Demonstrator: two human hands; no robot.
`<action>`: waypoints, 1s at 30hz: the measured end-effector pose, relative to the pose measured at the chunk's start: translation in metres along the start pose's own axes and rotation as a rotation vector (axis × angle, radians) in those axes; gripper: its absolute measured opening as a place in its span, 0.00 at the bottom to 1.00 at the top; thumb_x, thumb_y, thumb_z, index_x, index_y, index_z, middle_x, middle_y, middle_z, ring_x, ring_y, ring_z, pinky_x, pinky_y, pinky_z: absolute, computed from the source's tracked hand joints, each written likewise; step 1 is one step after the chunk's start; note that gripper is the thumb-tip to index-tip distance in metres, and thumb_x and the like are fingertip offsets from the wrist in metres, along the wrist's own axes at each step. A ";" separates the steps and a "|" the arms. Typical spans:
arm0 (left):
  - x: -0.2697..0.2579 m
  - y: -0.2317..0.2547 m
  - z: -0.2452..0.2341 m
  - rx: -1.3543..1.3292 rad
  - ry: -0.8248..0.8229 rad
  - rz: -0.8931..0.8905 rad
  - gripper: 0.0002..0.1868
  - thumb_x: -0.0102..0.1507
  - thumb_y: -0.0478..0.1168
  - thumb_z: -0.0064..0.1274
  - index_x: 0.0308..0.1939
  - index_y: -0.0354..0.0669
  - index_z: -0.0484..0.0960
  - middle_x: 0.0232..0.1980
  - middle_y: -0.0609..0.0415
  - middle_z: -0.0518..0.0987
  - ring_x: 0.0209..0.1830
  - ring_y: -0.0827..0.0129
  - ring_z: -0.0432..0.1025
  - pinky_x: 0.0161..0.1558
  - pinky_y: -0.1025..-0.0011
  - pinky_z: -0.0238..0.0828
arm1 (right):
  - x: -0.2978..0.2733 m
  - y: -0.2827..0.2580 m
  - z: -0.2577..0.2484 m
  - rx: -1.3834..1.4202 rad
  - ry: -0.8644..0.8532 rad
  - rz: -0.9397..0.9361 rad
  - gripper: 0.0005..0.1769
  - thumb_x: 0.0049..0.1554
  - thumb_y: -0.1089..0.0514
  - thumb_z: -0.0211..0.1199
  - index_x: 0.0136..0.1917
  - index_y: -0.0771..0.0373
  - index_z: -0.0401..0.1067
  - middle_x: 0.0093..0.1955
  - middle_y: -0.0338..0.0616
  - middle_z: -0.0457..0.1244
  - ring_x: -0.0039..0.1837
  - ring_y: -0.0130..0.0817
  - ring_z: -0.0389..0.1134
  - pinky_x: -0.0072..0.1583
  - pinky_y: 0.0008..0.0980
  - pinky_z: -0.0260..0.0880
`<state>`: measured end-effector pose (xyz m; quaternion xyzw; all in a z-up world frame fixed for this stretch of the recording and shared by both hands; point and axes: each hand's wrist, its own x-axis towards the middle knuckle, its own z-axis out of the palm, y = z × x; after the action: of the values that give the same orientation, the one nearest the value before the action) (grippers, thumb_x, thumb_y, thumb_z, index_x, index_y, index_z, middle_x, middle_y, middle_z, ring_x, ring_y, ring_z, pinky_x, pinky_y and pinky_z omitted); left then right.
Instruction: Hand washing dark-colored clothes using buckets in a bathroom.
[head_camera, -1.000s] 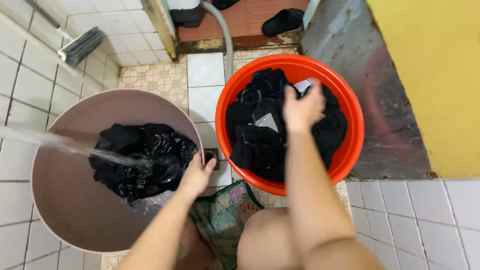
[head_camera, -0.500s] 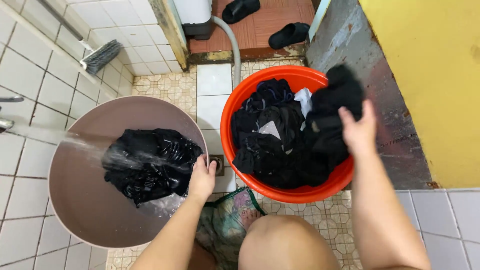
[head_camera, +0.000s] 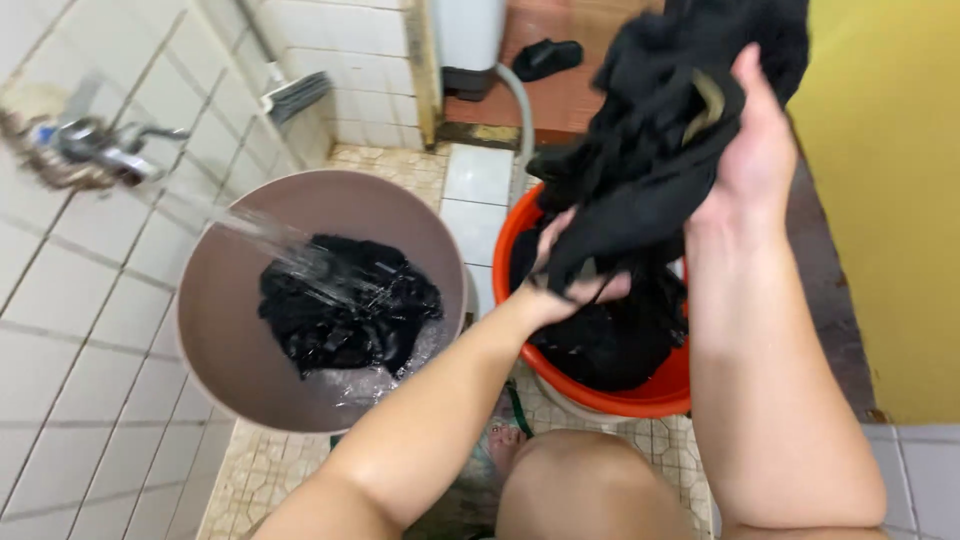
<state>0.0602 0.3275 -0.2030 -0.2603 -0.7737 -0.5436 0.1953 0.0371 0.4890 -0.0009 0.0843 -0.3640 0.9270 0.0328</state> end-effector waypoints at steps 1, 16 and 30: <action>0.008 -0.013 0.003 -0.161 -0.022 -0.013 0.45 0.55 0.48 0.69 0.70 0.34 0.65 0.67 0.34 0.69 0.66 0.41 0.66 0.67 0.54 0.65 | 0.006 0.001 0.015 0.051 -0.060 0.019 0.28 0.70 0.48 0.55 0.75 0.68 0.65 0.71 0.52 0.66 0.70 0.49 0.69 0.73 0.47 0.71; 0.068 -0.065 -0.353 -0.383 0.403 -0.007 0.20 0.68 0.31 0.51 0.64 0.43 0.70 0.60 0.48 0.79 0.59 0.62 0.73 0.66 0.64 0.71 | 0.078 0.141 0.114 -0.187 -0.347 0.052 0.23 0.68 0.53 0.62 0.70 0.69 0.65 0.66 0.54 0.67 0.68 0.52 0.71 0.71 0.60 0.72; -0.089 -0.194 -0.433 0.589 0.401 -0.856 0.19 0.63 0.41 0.55 0.58 0.46 0.80 0.54 0.39 0.81 0.54 0.47 0.75 0.55 0.58 0.71 | 0.084 0.323 0.052 -1.367 -0.320 0.273 0.28 0.58 0.59 0.68 0.70 0.59 0.69 0.61 0.48 0.70 0.60 0.38 0.71 0.61 0.34 0.70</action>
<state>0.0192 -0.1510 -0.2539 0.2515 -0.8772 -0.3743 0.1650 -0.0777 0.2170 -0.1648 0.1336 -0.8711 0.4635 -0.0918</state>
